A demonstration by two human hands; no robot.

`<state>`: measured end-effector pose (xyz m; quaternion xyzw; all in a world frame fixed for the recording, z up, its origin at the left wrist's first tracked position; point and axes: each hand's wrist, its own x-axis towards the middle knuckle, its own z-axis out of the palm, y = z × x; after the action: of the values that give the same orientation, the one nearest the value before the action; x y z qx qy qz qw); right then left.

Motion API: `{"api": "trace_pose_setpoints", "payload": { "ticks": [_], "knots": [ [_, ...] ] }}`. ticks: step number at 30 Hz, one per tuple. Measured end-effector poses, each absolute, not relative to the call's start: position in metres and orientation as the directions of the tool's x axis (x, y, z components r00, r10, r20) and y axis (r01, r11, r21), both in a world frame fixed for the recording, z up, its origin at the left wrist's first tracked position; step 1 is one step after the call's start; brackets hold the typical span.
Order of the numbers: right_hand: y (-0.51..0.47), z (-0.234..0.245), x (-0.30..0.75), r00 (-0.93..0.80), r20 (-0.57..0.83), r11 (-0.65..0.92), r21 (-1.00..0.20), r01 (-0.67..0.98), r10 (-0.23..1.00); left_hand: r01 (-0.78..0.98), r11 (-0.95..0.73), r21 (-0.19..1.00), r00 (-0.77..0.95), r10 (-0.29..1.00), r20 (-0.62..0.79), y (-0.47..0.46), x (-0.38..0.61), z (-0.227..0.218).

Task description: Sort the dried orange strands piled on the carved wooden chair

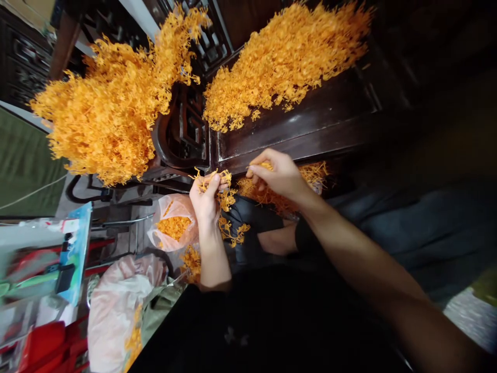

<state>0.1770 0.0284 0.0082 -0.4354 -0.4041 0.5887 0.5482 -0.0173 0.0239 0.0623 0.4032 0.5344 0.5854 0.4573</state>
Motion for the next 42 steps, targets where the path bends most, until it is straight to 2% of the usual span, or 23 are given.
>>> {"api": "trace_pose_setpoints", "payload": {
  "ticks": [4,8,11,14,16,18,22,24,27,32,35,37,42],
  "knots": [
    [0.020,0.024,0.154,-0.035,0.050,0.044,-0.989,-0.144,0.998,-0.078,0.001,0.997,-0.229,0.973,-0.019,0.021,-0.005,0.052],
    [0.021,0.026,0.151,-0.048,0.058,0.060,-0.997,0.046,0.997,-0.091,0.018,0.996,-0.241,0.970,-0.039,0.019,0.001,0.043],
    [0.021,0.026,0.155,-0.067,0.113,0.126,-0.961,0.245,0.991,-0.186,0.044,0.982,-0.290,0.952,-0.097,0.023,0.003,0.040],
    [0.019,0.028,0.168,-0.063,0.170,0.181,-0.926,0.330,0.983,-0.331,0.082,0.940,-0.368,0.906,-0.208,0.034,-0.003,0.042],
    [0.017,0.030,0.180,0.015,0.213,0.195,-0.921,0.338,0.977,-0.421,0.069,0.905,-0.390,0.887,-0.249,0.040,-0.009,0.045],
    [0.015,0.033,0.188,0.056,0.260,0.236,-0.933,0.271,0.964,-0.474,0.077,0.877,-0.339,0.903,-0.263,0.042,-0.012,0.048],
    [0.012,0.035,0.181,-0.039,0.230,0.230,-0.973,0.004,0.972,-0.473,0.178,0.863,-0.198,0.933,-0.301,0.037,-0.002,0.051],
    [0.013,0.032,0.168,-0.074,0.191,0.189,-0.981,-0.036,0.979,-0.438,0.226,0.870,-0.164,0.931,-0.325,0.034,0.006,0.052],
    [0.016,0.026,0.151,-0.088,0.160,0.159,-0.987,-0.010,0.983,-0.387,0.276,0.880,-0.094,0.938,-0.335,0.029,0.016,0.054],
    [0.019,0.020,0.141,-0.093,0.156,0.156,-0.988,-0.011,0.983,-0.326,0.249,0.912,0.001,0.965,-0.263,0.022,0.024,0.055],
    [0.017,0.024,0.139,-0.112,0.212,0.219,-0.974,0.061,0.971,-0.302,0.183,0.936,-0.108,0.968,-0.224,0.017,0.026,0.050],
    [0.014,0.029,0.138,-0.134,0.230,0.250,-0.956,0.154,0.964,-0.349,0.153,0.925,-0.215,0.947,-0.238,0.015,0.027,0.046],
    [-0.002,0.045,0.142,-0.180,0.136,0.183,-0.942,0.280,0.974,-0.460,0.122,0.880,-0.334,0.894,-0.299,0.024,0.009,0.039]
  ]
}}
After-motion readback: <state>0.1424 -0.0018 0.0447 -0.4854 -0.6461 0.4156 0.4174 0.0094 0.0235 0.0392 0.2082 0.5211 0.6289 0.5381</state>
